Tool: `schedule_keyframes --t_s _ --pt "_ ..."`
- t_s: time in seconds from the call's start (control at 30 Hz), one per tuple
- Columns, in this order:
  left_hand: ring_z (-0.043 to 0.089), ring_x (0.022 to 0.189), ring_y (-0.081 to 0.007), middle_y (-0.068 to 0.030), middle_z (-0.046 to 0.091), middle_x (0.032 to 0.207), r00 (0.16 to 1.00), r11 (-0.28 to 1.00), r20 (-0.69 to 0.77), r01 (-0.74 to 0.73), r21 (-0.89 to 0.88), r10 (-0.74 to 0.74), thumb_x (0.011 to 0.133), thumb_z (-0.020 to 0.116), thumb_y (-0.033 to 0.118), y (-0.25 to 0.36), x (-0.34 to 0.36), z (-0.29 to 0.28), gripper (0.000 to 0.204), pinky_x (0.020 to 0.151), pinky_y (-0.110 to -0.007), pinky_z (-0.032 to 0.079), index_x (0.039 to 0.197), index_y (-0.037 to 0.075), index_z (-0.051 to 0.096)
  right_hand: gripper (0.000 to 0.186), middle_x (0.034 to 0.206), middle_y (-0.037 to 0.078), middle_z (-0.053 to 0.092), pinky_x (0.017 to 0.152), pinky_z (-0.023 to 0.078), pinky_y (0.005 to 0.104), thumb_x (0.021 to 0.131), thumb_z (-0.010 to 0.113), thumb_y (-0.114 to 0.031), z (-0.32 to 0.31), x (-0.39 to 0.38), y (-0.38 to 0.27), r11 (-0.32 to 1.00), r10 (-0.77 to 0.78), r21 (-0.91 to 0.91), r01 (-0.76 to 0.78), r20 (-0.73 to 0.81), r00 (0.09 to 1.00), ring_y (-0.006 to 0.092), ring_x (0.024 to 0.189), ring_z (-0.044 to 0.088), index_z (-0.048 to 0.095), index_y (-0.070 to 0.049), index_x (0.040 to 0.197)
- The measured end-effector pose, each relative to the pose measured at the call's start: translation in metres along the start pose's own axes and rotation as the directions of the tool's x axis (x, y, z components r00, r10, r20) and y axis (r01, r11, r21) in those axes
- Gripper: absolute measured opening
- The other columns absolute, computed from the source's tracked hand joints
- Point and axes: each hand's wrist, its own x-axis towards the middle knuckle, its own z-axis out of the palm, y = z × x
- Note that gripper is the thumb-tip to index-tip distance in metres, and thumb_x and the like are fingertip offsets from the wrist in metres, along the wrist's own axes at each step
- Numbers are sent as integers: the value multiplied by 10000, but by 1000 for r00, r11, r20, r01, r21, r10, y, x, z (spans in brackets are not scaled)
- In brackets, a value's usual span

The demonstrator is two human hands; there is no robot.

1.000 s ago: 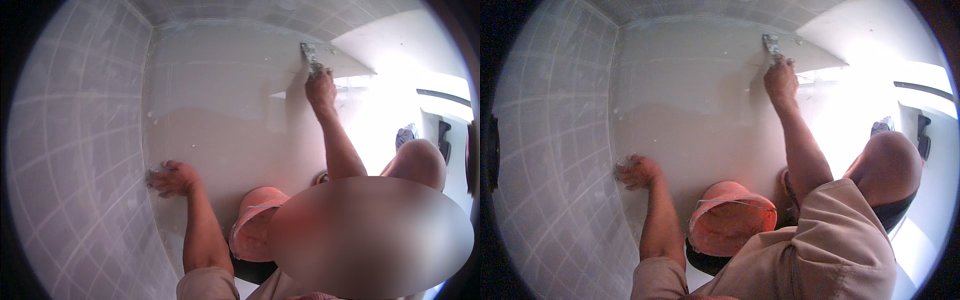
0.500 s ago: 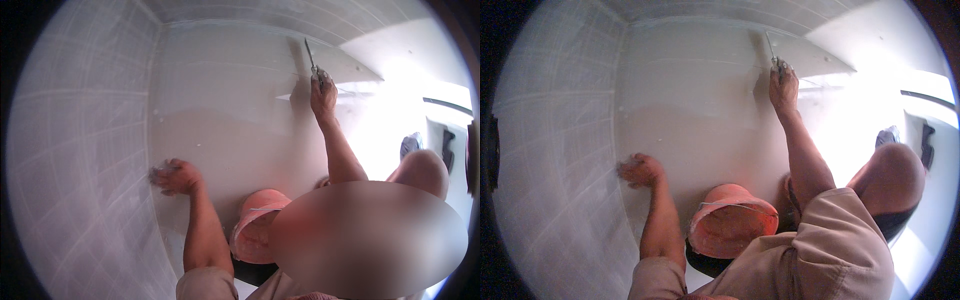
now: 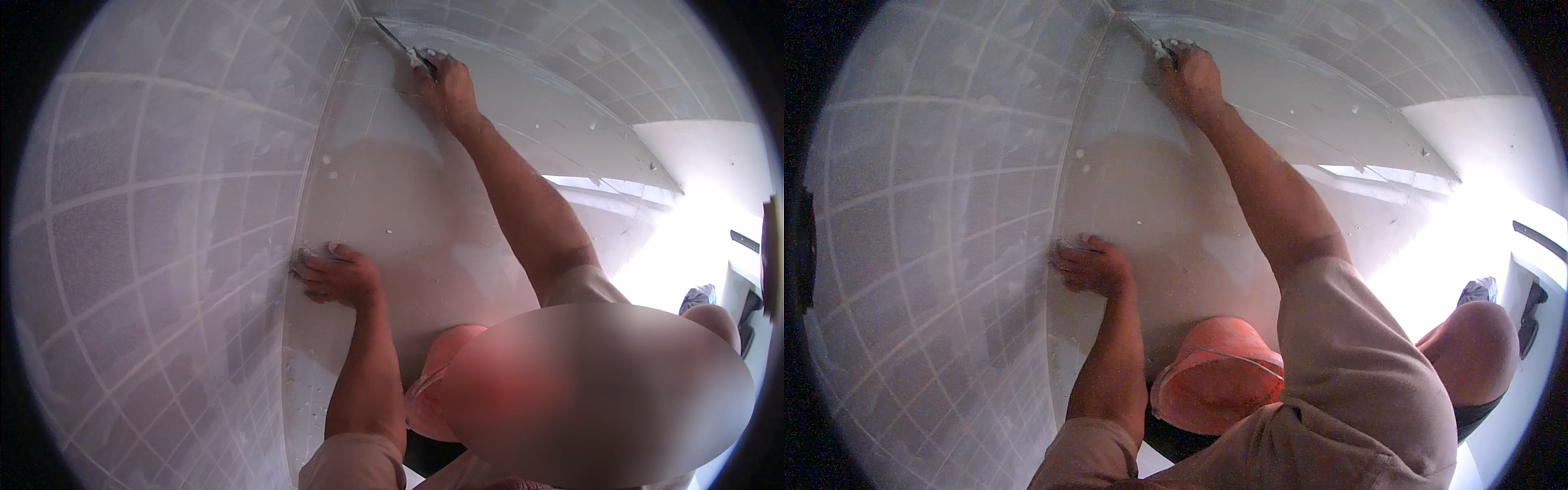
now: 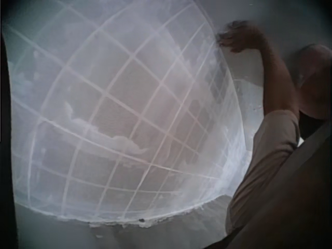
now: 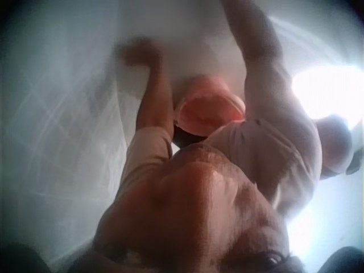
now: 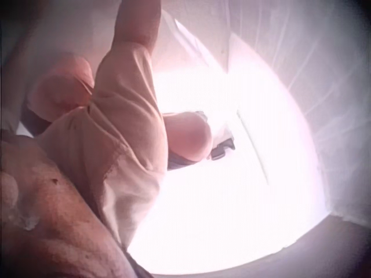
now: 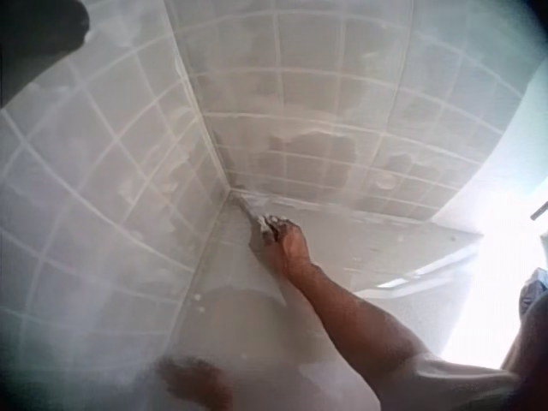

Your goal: The person applies grout to a tiled wall using a putty knife and their hands, then cleans a bucket and tools in a kitchen sink.

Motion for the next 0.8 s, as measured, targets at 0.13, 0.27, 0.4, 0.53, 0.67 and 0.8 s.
schedule_keyframes --t_s 0.13,0.27,0.4,0.53,0.67,0.8 --pt "219 1480 -401 -239 292 1531 995 999 87 46 -27 -44 962 424 424 -3 1 6 663 1126 -665 222 1457 -5 327 368 1030 266 676 890 490 485 912 573 -294 23 26 -4 999 7 -41 -6 17 1000 451 989 625 683 2 1101" --pt "204 1488 -395 -242 275 1541 996 999 87 26 -25 -24 962 418 424 -3 -1 8 664 1133 -659 216 1462 -2 317 388 1055 269 673 913 497 489 919 572 -312 47 37 -12 978 206 -29 -204 128 970 430 1027 631 678 -5 1132" --pt "191 1493 -397 -251 258 1548 995 999 96 11 -42 -6 967 413 418 0 0 2 658 1133 -658 215 1466 2 311 365 1120 258 662 932 507 486 927 557 -269 66 31 -31 952 300 -87 -294 58 952 425 1056 630 660 -31 1183" --pt "190 1492 -398 -256 244 1550 995 1000 96 12 -25 -10 968 414 410 0 2 1 653 1131 -660 216 1468 4 307 238 1009 225 698 839 561 481 886 607 -228 66 24 -40 943 322 -64 -325 -63 945 397 959 688 714 -22 940" --pt "207 1486 -399 -255 262 1543 995 999 102 25 -35 -21 968 423 404 1 0 2 648 1131 -657 220 1468 7 310 237 1071 242 681 886 548 484 882 602 -194 51 10 -31 949 288 -105 -298 -98 953 403 1016 668 696 -34 1030" --pt "221 1483 -394 -243 290 1537 999 1000 46 -2 -21 3 968 432 404 -4 -1 11 640 1129 -656 226 1466 17 326 335 1176 223 655 987 483 487 929 551 -203 27 -4 -17 948 290 -88 -306 -154 944 423 1149 577 647 -32 1202"
